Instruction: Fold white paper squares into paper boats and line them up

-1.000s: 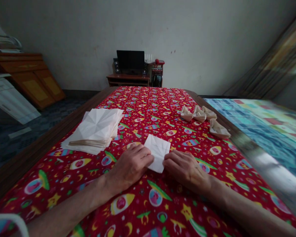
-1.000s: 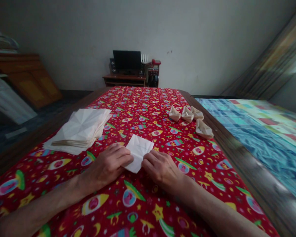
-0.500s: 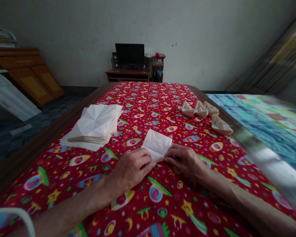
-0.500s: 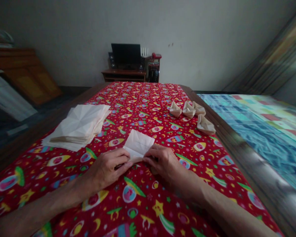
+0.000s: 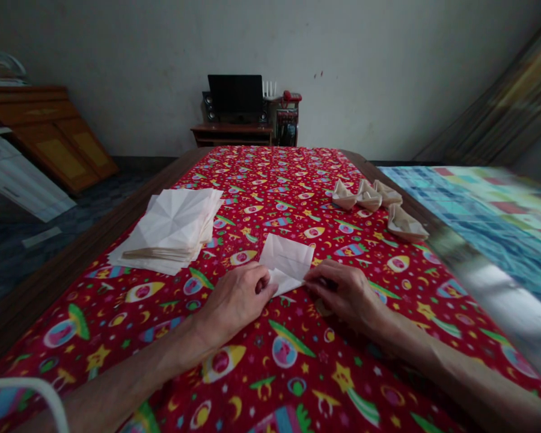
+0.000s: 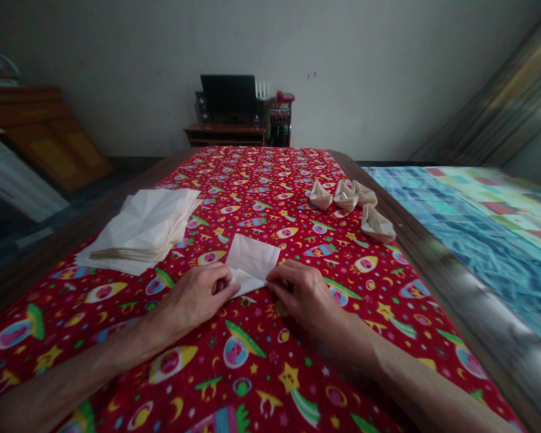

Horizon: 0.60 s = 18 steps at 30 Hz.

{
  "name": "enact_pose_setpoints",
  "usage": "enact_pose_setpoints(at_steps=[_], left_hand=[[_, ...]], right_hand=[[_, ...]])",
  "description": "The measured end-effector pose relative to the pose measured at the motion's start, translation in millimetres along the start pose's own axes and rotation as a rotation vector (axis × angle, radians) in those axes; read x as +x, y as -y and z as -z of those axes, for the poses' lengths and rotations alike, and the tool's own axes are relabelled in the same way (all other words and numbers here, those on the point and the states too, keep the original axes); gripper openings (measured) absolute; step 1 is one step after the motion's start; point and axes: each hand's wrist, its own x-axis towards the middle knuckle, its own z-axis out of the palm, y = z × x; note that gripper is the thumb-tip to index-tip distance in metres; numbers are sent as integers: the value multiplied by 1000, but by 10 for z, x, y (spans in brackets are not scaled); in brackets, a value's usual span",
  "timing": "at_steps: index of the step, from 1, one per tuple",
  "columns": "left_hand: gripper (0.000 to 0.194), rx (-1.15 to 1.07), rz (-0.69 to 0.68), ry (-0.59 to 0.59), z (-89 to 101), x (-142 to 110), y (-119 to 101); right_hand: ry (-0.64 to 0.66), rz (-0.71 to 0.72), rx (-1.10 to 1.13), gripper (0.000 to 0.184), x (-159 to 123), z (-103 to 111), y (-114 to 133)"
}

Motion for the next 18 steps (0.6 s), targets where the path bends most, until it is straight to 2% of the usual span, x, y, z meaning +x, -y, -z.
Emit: enact_pose_setpoints(at_steps=[8,15,18], left_hand=[[21,-11,0,24,19,23,13],[21,-16,-23,30,9,26,62],[10,-35,-10,5,-15,18,84]], right_hand=[[106,258,-395,29,-162,60,110],[136,286,-546,27,-155,54,139],[168,274,-550,27,-160,49,143]])
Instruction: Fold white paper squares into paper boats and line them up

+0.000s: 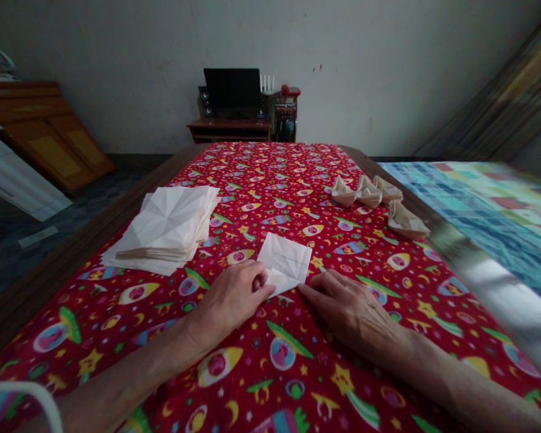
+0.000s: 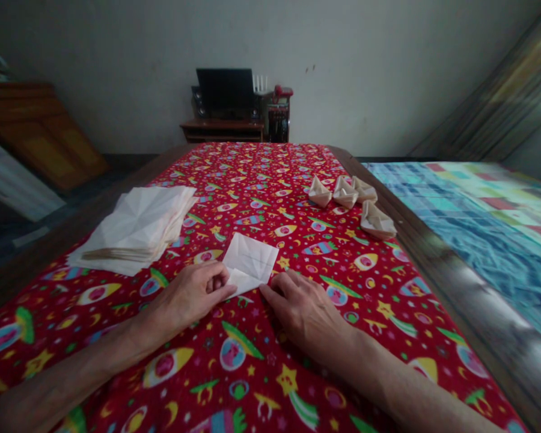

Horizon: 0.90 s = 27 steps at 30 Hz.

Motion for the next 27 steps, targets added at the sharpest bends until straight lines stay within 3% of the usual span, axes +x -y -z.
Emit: enact_pose_setpoints(at_steps=[2,4,7,9,14,27], left_hand=[[34,-1,-30,-60,-6,-9,5],[58,41,-171,-104,1,-20,-5],[46,171,-458,-26,23,-46,-39],[39,231,-553,45,28,-69,-52],[40,246,-553,134,15,-115,-30],[37,188,-534,188,105,-138,-143]], right_hand=[[18,-6,2,27,2,4,5],[20,-10,1,26,6,13,8],[19,-8,9,26,14,26,12],[23,-12,22,26,16,31,14],[13,-37,64,27,12,17,11],[-10,-71,78,26,25,7,11]])
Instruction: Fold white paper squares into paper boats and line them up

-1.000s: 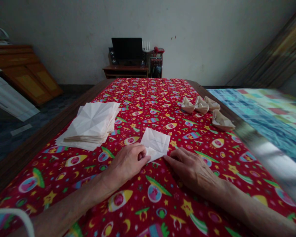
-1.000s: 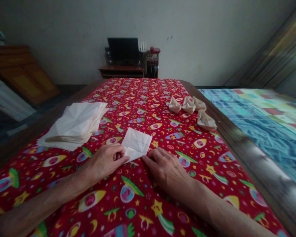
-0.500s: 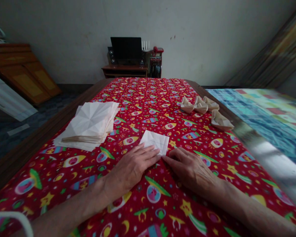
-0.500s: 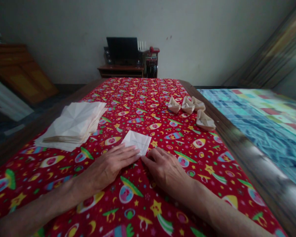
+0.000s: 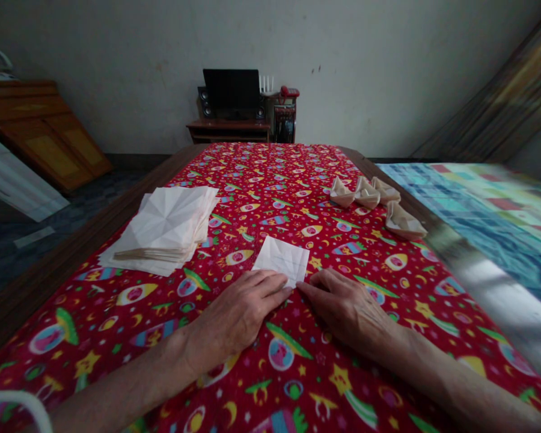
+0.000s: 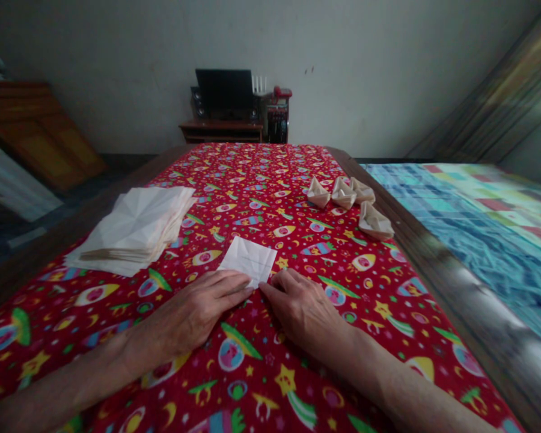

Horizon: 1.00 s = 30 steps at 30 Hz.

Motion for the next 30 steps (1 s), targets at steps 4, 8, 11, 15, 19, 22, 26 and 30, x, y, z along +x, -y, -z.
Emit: enact_pose_setpoints(at_steps=[4,8,11,15,19,22,26,30], left_hand=[[42,-7,9,0,4,-15,-20],[44,-14,14,1,11,-22,-39],[44,-15,19,-1,12,-26,-46],[46,-21,26,0,14,-29,-55],[50,-43,15,-12,3,-50,-51],[52,-26,22,-1,-7,-92,-37],[53,38,31,41,3,-164,-15],[54,69,41,37,14,-235,11]], right_hand=[[-2,-3,7,27,-16,-16,-10],[12,-11,5,27,-16,-24,-17],[19,-9,-17,28,7,-11,-2],[47,-12,-47,25,46,20,39],[61,-16,-50,26,54,35,55],[75,-26,-51,25,49,40,47],[89,-27,-44,24,41,45,43],[66,-27,-42,23,22,36,33]])
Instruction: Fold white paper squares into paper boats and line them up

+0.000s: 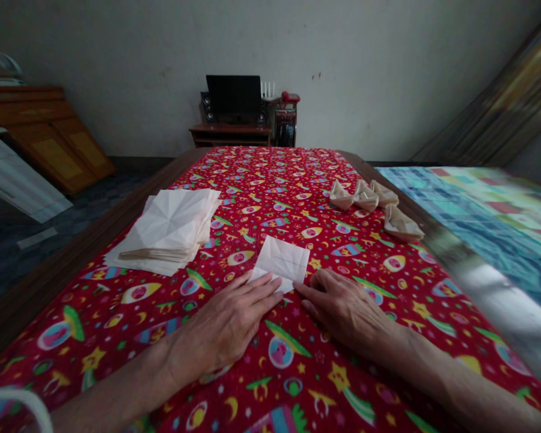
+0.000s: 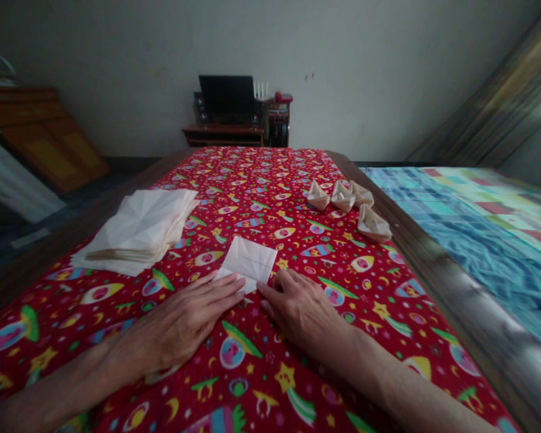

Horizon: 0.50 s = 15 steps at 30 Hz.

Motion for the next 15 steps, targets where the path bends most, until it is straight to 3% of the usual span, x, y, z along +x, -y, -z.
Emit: enact_pose_setpoints(at_steps=[6,15], left_hand=[[60,19,10,0,34,-100,22],[52,82,31,68,128,-230,12]], right_hand=[[-31,-13,-9,22,-16,13,-6],[-4,-29,-32,27,-22,-6,-17]])
